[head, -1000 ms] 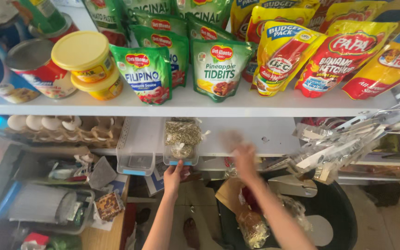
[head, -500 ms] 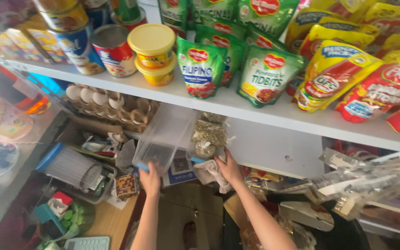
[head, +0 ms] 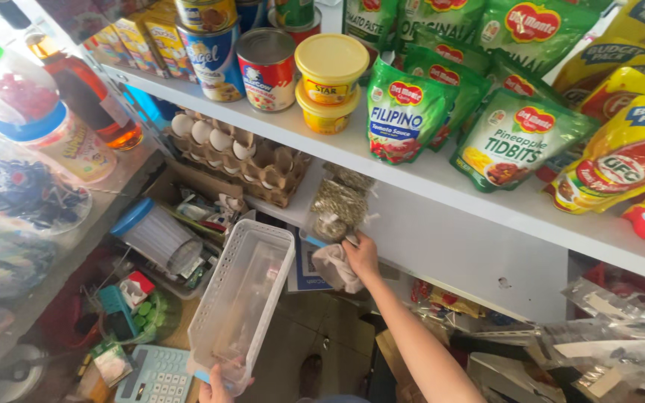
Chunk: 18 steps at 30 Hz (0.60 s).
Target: The person organizes garlic and ginger in a small store. They open a plastic container, transfer garlic bulbs from one container to another, then place ginger pieces into a separate container. The person closes the containers and places them on a shelf.
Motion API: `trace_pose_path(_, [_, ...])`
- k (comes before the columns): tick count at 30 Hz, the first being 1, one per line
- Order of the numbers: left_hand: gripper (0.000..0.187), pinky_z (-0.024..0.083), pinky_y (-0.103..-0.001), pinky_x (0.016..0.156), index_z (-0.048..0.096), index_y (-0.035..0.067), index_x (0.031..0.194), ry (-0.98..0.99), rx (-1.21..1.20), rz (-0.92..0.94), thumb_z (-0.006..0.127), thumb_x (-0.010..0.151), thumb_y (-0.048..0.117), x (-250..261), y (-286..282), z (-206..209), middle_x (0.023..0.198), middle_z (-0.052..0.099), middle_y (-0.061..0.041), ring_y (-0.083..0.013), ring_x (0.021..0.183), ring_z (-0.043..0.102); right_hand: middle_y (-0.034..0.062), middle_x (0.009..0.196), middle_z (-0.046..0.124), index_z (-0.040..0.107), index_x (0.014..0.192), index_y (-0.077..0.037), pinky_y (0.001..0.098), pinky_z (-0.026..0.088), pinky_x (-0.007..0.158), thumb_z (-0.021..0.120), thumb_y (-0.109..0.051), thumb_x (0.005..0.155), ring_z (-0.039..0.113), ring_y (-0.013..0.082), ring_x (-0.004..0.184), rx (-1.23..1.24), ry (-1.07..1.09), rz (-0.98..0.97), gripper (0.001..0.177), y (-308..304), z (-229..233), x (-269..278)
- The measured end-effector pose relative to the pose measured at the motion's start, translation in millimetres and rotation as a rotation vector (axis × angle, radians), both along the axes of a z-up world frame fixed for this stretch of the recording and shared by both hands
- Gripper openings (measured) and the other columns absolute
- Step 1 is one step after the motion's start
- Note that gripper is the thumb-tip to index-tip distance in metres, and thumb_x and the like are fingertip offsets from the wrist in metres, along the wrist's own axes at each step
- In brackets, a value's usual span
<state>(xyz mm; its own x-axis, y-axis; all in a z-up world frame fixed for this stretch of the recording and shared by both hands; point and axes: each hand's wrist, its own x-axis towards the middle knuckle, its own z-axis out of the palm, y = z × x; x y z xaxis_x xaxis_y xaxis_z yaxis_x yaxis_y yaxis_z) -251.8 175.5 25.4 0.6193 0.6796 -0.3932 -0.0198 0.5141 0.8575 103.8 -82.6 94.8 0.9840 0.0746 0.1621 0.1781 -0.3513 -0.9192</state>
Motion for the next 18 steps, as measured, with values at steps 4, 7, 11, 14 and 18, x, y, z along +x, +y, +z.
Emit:
trace_pose_path(4, [0.057,0.057,-0.057,0.050,0.041,-0.003,0.150,0.028,0.150,0.085,0.045,0.100,0.024,-13.3,6.9,3.8,0.098,0.071,-0.031,-0.0409,0.066,0.070,0.0254,0.101,0.075,0.072,0.113,0.001,0.0414,0.055,0.084,0.069,-0.020,0.083,0.072,0.0390,0.098,-0.029,0.003,-0.018,0.037,42.9,-9.6,17.8])
trace_pose_path(7, [0.055,0.063,-0.048,0.068,0.040,-0.008,0.148,-0.229,0.283,0.028,0.048,0.101,0.019,-20.1,3.3,9.6,0.098,0.074,-0.030,-0.0353,0.074,0.076,0.0221,0.106,0.077,0.071,0.115,-0.001,0.0403,0.054,0.087,0.070,-0.023,0.085,0.073,0.0355,0.099,0.041,0.112,0.118,0.038,39.1,-9.2,29.9])
trace_pose_path(11, [0.050,0.061,-0.041,0.058,0.046,0.001,0.145,-0.028,0.151,-0.184,0.048,0.100,0.023,-10.2,-34.2,21.5,0.091,0.077,-0.025,-0.0332,0.067,0.077,0.0206,0.107,0.073,0.070,0.115,0.000,0.0414,0.052,0.087,0.074,-0.035,0.095,0.069,0.0334,0.100,-0.281,0.227,0.262,0.040,-27.7,-8.2,13.1])
trace_pose_path(14, [0.044,0.062,-0.038,0.060,0.054,0.003,0.142,-0.121,-0.022,-0.306,0.054,0.103,0.024,42.7,-101.5,27.7,0.091,0.070,-0.014,-0.0219,0.070,0.070,0.0174,0.099,0.075,0.072,0.116,-0.005,0.0400,0.054,0.086,0.069,-0.035,0.095,0.070,0.0300,0.094,-0.334,0.487,0.218,0.036,-102.7,-17.1,-43.6])
trace_pose_path(18, [0.041,0.057,-0.031,0.069,0.054,0.008,0.137,0.000,0.111,-0.463,0.051,0.104,0.033,164.2,-179.5,31.8,0.105,0.069,-0.009,-0.0210,0.088,0.068,0.0077,0.108,0.080,0.077,0.114,-0.006,0.0316,0.053,0.093,0.068,-0.031,0.089,0.073,0.0171,0.102,-0.193,0.387,0.224,0.036,-194.1,-37.6,-136.3])
